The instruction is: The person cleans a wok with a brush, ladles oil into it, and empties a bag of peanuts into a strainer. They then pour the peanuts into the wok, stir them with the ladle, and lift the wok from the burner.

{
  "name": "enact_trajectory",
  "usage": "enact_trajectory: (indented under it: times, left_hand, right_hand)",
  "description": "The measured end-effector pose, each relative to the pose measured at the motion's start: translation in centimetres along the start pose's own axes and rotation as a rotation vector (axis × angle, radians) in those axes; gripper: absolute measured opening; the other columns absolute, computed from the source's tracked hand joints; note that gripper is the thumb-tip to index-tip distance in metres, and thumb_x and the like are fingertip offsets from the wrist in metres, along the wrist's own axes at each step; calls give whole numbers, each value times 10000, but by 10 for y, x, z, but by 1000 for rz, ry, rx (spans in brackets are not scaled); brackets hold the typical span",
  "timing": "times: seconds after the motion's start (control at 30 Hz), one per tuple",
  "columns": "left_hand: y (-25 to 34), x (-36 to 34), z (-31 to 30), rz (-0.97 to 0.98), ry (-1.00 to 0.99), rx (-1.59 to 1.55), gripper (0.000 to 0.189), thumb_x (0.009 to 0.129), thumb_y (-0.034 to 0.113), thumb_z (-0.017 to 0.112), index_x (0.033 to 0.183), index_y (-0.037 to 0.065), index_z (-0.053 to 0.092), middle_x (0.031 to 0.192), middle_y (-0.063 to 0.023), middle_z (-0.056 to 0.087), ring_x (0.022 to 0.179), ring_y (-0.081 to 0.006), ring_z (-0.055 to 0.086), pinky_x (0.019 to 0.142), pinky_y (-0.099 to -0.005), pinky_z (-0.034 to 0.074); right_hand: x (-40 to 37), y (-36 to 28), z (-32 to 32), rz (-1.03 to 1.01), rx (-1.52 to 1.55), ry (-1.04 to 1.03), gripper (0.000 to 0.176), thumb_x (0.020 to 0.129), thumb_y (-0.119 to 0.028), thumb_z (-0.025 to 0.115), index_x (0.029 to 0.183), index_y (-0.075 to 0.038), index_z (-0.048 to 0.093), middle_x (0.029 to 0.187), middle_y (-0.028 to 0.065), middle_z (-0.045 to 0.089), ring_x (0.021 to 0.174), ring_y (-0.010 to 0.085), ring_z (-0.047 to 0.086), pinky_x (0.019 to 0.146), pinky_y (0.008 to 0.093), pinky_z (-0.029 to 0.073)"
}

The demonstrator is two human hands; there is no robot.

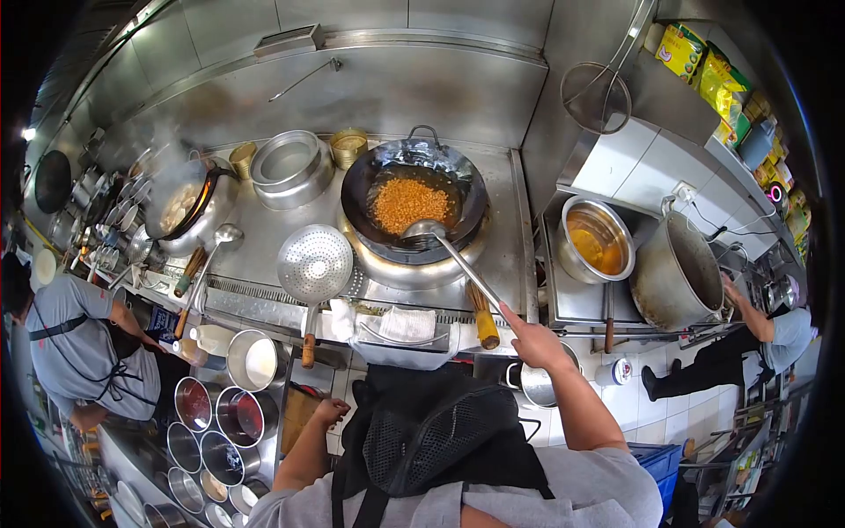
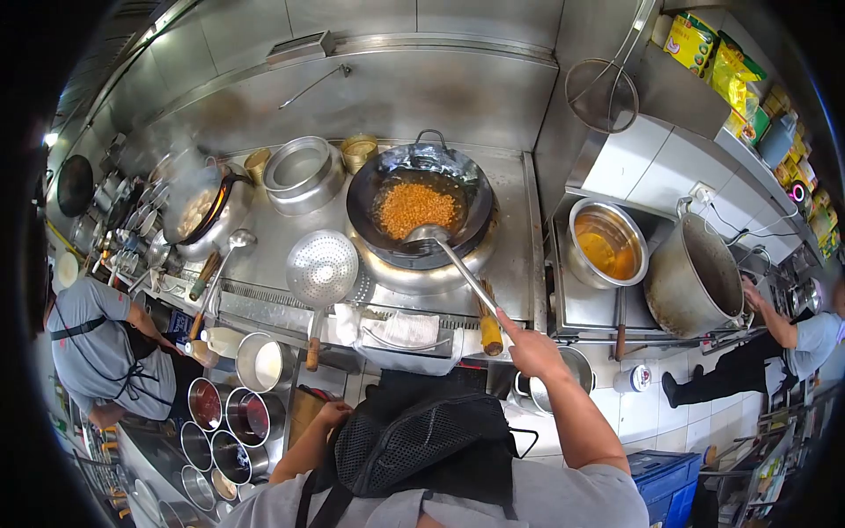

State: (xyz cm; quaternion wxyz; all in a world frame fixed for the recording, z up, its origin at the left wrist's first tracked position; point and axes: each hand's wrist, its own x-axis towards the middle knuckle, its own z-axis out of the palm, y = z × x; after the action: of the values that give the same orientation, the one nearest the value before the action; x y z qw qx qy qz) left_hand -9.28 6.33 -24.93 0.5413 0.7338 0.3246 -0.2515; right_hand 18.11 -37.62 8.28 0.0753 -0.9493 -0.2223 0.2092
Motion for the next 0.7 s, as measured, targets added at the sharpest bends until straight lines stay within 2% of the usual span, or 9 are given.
enact_trajectory:
  times: [0.03,0.27,0.33,0.37,0.43,0.57,0.63,0.7]
  left_hand:
    - [3,-7,-2,25,-5,54,146,868,221,689,953,105,713,746,-4,655,577,-106,598,463,-276,462]
    - [-8,-19,-19,22,59,124,169,868,183,668,967,52,709,745,-64,691,591,-145,639,471,-296,492]
    - [-42,4,-21,2,69,-116,179,868,155,652,969,16,702,754,-110,700,571,-166,640,468,-300,495]
    - [-42,3,-22,-5,67,-118,179,868,155,652,969,16,702,754,-110,700,571,-166,640,468,-300,495]
    - [-30,-2,-26,-75,94,-107,177,874,151,652,965,6,699,757,-131,700,565,-173,643,462,-299,494]
    - [-3,-18,-26,-97,89,-68,178,882,151,656,961,-3,696,754,-135,701,566,-177,648,460,-299,494]
    - [-25,0,-23,-36,36,-200,169,889,152,657,951,0,696,744,-129,700,564,-175,647,456,-293,489]
    - [-1,-19,-24,-29,55,-116,163,889,147,655,946,0,696,740,-123,699,561,-175,645,456,-293,489]
  right_hand:
    - [5,-8,-5,60,-24,-32,817,863,-109,525,1541,-333,127,1018,244,667,939,393,654,831,498,494]
    - [55,-21,0,133,-108,-20,875,831,-36,510,1542,-352,109,1052,248,663,961,384,664,840,494,519]
    - [67,-23,-2,133,-123,-22,879,837,-24,501,1542,-358,97,1081,243,661,982,389,663,864,491,523]
    - [72,-25,-3,132,-124,-29,879,837,-24,501,1542,-358,97,1081,243,661,982,389,663,864,491,523]
    - [83,-28,-4,159,-131,-39,883,846,-36,516,1542,-360,81,1106,251,652,997,389,661,868,484,524]
    - [109,-30,3,157,-140,-4,895,849,-42,528,1543,-363,62,1133,251,643,1009,385,659,872,478,526]
    - [119,-34,3,162,-117,15,899,853,-36,525,1543,-365,53,1158,246,636,1039,376,651,889,472,521]
    - [131,-37,3,168,-104,11,904,850,-30,526,1544,-363,51,1169,242,632,1053,374,645,900,470,517]
